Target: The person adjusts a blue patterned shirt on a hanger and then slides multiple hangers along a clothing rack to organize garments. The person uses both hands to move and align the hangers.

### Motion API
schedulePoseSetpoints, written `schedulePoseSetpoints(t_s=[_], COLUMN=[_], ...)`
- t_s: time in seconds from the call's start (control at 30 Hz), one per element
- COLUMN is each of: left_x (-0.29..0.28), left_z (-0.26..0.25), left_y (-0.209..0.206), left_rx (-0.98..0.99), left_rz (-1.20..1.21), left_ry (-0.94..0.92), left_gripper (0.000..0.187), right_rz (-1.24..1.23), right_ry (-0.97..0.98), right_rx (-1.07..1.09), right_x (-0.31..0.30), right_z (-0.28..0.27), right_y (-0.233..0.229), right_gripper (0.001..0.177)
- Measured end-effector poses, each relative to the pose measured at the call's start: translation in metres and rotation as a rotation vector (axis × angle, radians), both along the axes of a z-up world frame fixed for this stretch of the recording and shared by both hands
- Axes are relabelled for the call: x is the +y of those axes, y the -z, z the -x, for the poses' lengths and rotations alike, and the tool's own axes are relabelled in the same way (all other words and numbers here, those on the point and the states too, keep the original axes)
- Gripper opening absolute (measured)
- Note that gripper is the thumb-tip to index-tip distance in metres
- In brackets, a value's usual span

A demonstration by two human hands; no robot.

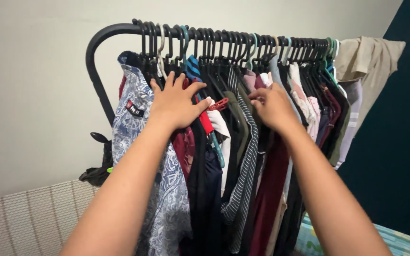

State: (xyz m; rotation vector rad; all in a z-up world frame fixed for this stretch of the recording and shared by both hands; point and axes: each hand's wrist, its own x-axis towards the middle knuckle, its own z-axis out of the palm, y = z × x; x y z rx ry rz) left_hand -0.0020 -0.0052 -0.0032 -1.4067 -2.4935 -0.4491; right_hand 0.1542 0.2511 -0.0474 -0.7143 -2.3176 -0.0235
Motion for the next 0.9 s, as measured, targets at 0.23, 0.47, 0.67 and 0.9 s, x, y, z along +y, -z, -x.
schedulePoseSetpoints(t_s=[0.23, 0.47, 0.67, 0.9], left_x=[0.000, -0.002, -0.001, -0.008], left_z=[0.002, 0.008, 0.008, 0.008], left_y=[0.002, 0.004, 0.005, 0.000], left_rx=[-0.007, -0.015, -0.006, -0.017], left_rz=[-0.048, -0.046, -0.039, -0.024], left_ry=[0.014, 0.028, 0.031, 0.039], left_gripper=[0.055, 0.055, 0.054, 0.054], right_rz=[0.117, 0.009, 0.182, 0.092], right_ry=[-0.022, 0.078, 0.087, 0.147], right_rx=[-0.040, -0.073, -0.067, -0.011], right_x=[-0.024, 0.023, 0.011, 0.022], right_z=[-0.018, -0.006, -0.007, 0.003], right_y=[-0.012, 0.002, -0.006, 0.008], right_gripper=[0.022, 0.028, 0.031, 0.028])
